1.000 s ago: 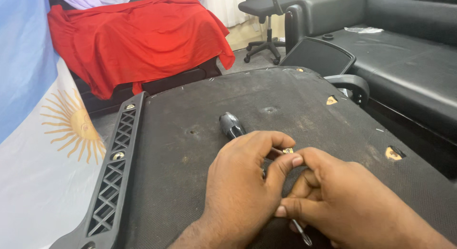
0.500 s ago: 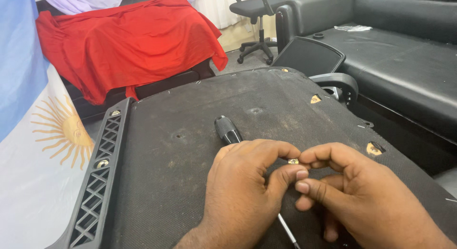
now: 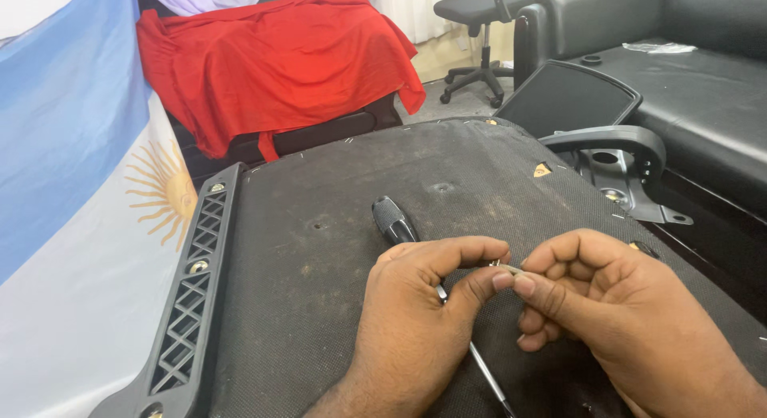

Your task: The person uses a screwdriver to tighten screws into a black plastic bracket attached to a dark fabric-covered furniture panel. The person repeatedly positions the screwdriver, turns it to secure the screws, and moves to the next screw along the bracket.

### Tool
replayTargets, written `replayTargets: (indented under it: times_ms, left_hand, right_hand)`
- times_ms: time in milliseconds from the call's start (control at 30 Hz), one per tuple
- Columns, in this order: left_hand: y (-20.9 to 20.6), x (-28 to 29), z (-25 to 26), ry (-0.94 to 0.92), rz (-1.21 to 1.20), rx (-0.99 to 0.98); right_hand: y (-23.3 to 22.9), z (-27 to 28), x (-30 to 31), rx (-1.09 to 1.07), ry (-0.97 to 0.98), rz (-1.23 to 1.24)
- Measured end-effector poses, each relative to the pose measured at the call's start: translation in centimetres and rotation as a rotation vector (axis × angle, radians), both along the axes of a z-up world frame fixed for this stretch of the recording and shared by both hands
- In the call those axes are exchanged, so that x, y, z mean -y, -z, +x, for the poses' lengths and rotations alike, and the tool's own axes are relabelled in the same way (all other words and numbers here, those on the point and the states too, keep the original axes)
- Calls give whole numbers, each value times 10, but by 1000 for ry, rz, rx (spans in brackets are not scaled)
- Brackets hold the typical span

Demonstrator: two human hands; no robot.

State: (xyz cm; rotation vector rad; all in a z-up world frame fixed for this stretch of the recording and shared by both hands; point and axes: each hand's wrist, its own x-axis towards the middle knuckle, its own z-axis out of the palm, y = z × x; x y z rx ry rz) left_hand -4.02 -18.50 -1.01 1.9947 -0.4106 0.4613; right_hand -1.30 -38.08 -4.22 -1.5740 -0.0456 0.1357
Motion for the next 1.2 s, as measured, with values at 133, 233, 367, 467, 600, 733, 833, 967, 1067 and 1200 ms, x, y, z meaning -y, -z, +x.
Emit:
replayTargets:
  times_ms: [133,233,367,467,600,733,833,967,1067,1200]
  left_hand:
    - [2,-11,-4,14,162,164]
    - [0,-10,-9,69,302,253]
    - [-4,5,-1,148,590,210]
    - [0,19,8,211,725,302]
    - [12,21,21,155,792,342]
    - [24,9,24,61,827,401]
    - [29,7,27,79,883,326]
    - [41,14,32,41,878,355]
    - [47,11,39,17,906,455]
    - [50,-3,45,-1,942,528]
  right_hand:
    - [6,-2,0,40,21,24]
    - [7,-2,2,38,46,18]
    - [9,-7,20,140,21,58]
    - [15,-18,43,54,103,-21]
    - [26,-39,71,140,210,-40]
    - [29,-60,93,162,366,-26]
    - [32,-74,106,202,344,47]
    - [36,-89,124,211,355,80]
    - [35,-97,144,178,409,148]
    - [34,-105,165,155,482,181]
